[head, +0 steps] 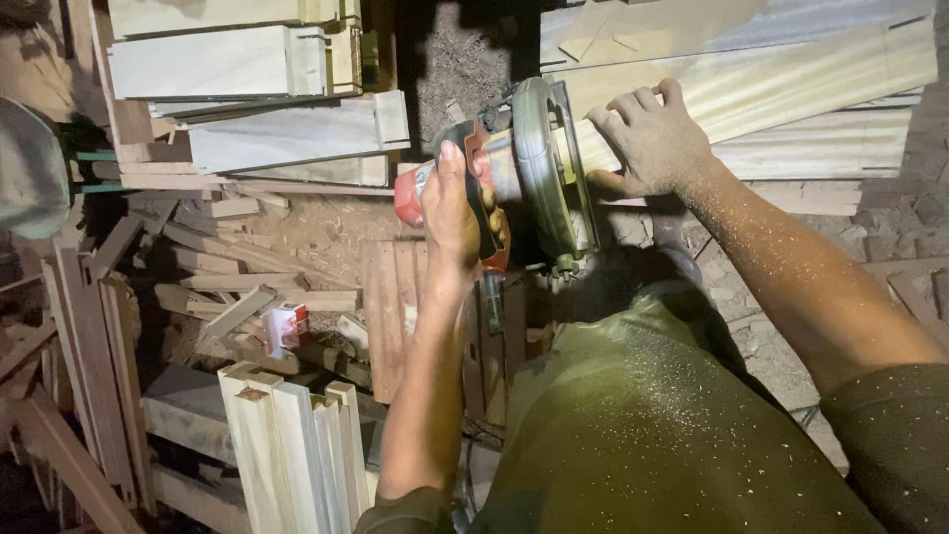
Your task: The person uses a circular saw to cut multiple wooden planks into shorter pieces. They hold each plank with one hand and guide the saw with the other, then stack the cut pieces on a nearby pile.
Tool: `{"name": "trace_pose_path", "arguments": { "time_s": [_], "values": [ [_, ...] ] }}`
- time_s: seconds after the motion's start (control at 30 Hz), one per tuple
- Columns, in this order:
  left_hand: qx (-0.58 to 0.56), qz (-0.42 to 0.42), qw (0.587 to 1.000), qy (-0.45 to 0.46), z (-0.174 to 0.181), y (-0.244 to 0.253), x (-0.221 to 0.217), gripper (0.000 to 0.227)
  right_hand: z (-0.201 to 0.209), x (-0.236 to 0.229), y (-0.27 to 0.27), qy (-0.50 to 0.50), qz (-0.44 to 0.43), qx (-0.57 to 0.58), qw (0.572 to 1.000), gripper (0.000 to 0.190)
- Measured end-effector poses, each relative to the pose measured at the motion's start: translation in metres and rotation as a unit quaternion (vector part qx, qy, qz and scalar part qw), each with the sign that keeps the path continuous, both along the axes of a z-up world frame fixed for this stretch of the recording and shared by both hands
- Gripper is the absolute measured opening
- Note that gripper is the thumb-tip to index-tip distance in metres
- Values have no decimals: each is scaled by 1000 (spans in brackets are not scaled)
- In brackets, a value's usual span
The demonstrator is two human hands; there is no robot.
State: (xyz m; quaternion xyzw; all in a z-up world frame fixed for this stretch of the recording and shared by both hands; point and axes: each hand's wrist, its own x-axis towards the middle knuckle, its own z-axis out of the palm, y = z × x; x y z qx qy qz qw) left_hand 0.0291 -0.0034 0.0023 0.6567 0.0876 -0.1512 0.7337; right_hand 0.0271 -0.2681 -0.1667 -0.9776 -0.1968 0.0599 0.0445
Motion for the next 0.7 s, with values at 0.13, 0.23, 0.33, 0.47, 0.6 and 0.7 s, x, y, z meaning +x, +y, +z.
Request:
{"name": "trace_pose_path", "arguments": {
  "time_s": [0.13,0.23,0.33,0.47,0.6,0.7],
  "values": [
    [6,12,1000,16,-1,-2,5,49,0,1,0,-4,4,-9,1000,89],
    [10,15,999,31,-2,-2,8,51,2,1,1,9,2,-28,1000,90],
    [27,21,999,42,-6,0,13,52,4,1,1,5,0,0,1000,89],
    [44,8,999,25,-17,3,24,52,7,2,1,26,-2,-10,1000,90],
    [56,14,998,20,-27,3,36,55,8,2,3,21,-4,-6,1000,90],
    [37,19,999,14,-27,0,43,57,5,0,1,15,-3,-4,1000,89]
  ]
}}
